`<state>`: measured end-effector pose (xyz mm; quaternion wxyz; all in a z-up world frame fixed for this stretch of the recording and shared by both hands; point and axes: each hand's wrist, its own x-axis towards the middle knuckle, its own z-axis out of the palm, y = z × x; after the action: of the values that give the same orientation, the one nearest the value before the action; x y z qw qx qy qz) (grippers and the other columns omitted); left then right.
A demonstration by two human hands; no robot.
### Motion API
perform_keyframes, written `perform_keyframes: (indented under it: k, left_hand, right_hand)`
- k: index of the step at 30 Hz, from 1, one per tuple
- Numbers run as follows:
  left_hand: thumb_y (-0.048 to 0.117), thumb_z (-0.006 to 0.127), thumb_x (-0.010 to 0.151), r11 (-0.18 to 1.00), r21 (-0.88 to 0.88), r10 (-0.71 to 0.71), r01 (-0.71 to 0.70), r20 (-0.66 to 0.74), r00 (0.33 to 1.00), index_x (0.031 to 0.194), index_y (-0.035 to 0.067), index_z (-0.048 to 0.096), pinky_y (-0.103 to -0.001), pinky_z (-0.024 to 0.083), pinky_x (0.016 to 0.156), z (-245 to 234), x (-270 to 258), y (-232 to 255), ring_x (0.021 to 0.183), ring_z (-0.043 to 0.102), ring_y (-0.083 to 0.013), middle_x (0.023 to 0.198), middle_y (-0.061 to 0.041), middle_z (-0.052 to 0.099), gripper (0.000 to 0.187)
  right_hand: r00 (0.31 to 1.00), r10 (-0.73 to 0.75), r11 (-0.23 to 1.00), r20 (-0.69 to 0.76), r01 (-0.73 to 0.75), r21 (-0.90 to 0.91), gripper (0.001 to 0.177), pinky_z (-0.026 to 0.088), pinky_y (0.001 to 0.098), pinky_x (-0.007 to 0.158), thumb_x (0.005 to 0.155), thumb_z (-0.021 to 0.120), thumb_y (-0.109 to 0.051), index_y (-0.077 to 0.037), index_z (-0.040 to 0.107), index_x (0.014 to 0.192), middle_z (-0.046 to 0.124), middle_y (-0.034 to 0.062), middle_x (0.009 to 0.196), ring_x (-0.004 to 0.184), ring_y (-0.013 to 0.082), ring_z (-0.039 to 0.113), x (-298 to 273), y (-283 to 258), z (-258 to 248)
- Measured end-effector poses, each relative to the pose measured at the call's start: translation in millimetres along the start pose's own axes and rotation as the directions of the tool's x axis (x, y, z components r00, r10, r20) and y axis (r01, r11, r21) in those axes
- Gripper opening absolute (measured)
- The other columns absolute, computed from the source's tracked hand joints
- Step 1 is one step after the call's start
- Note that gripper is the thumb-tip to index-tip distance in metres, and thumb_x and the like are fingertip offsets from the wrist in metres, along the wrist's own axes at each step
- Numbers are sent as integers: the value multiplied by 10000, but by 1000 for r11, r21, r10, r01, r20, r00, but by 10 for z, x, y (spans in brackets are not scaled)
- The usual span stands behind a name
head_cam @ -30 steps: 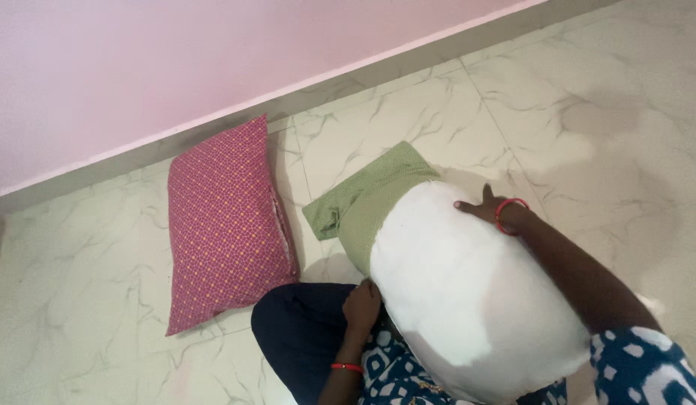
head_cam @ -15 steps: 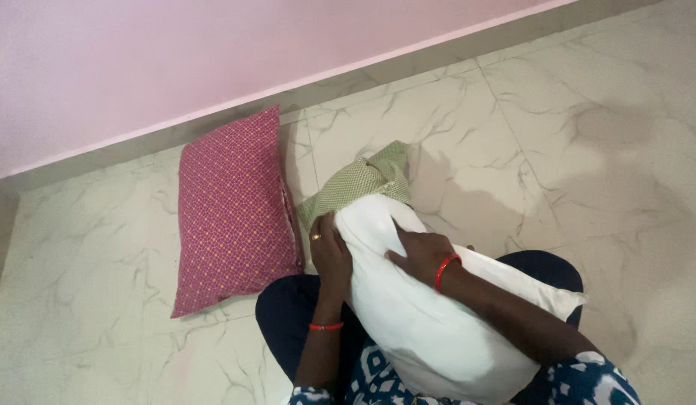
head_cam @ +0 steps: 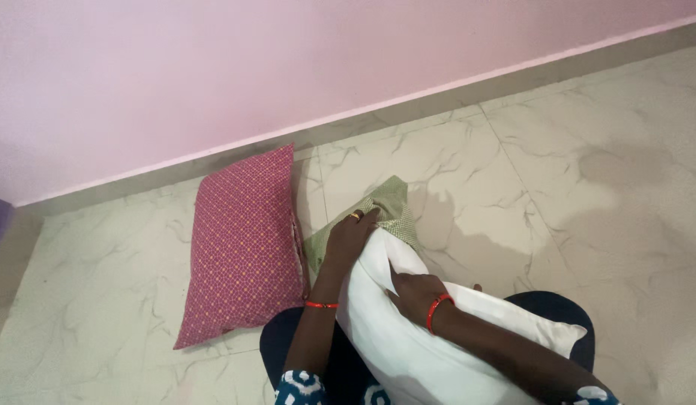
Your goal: The person inserts two pillows into their respective pillowcases. They first insert a white pillow into a pink patterned case, then a second white pillow into a green patterned case, smoothing the covers as they go.
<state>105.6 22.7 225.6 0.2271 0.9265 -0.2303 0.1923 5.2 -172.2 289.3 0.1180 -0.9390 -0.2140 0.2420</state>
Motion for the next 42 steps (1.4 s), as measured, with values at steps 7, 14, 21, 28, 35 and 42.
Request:
perform_keyframes:
  k: [7, 14, 21, 28, 35, 42]
  left_hand:
    - [84, 626, 832, 961, 54, 274, -273, -29, 961, 1031, 76, 708, -437, 538, 828, 163, 98, 116, 954, 681, -305, 1004, -96, 684, 215]
    - [50, 598, 884, 930, -187, 317, -317, -32, 948, 1101, 6, 667, -429, 558, 877, 481, -218, 614, 1044, 670, -340, 1118, -159, 687, 232]
    - [118, 657, 932, 938, -336, 175, -81, 259, 950, 999, 74, 696, -432, 548, 875, 689, -394, 1156, 1014, 674, -325, 1021, -123, 699, 90]
    - [109, 606, 953, 954, -298, 63, 31, 301, 952, 1150, 150, 762, -429, 538, 795, 613, -593, 1391, 949, 662, -311, 1014, -127, 680, 254]
    - [286, 605, 991, 812, -127, -574, 570, 8, 819, 1368, 20, 520, -471, 499, 942, 628, -1619, 822, 1110, 629, -423, 1238, -246, 651, 469]
    - [517, 543, 1006, 154, -329, -703, 932, 626, 337, 1507, 67, 381, -387, 449, 1081, 790, -2232, 454, 1269, 587, -318, 1379, -192, 580, 692]
  right_hand:
    - [993, -31, 1000, -117, 31, -2, 336, 566, 470, 804, 969, 581, -299, -19, 616, 1152, 704, 180, 1081, 931, 358, 712, 234, 172, 347]
    - [976, -28, 988, -218, -6, -156, 201, 589, 417, 761, 934, 550, -152, -75, 656, 1086, 699, 139, 1092, 919, 284, 717, 640, 558, 1050]
    - [986, -38, 960, -164, -10, -279, 285, 592, 458, 774, 976, 511, -202, -114, 631, 1219, 724, 131, 1098, 953, 304, 730, 1073, 868, 1359]
    - [876, 313, 942, -366, -334, 6, 386, 598, 509, 775, 1024, 468, -255, -146, 591, 1373, 746, 141, 1099, 951, 341, 752, 1385, 1989, 1247]
    - [706, 627, 762, -329, -469, 446, 420, 534, 576, 888, 1023, 481, -378, -245, 569, 1412, 716, 197, 1187, 1072, 450, 675, 1573, 2675, 1378]
    - [623, 655, 679, -427, -237, 695, 463, 467, 545, 984, 1013, 479, -322, -151, 559, 1436, 636, 244, 1312, 1173, 488, 596, 1609, 2665, 1332]
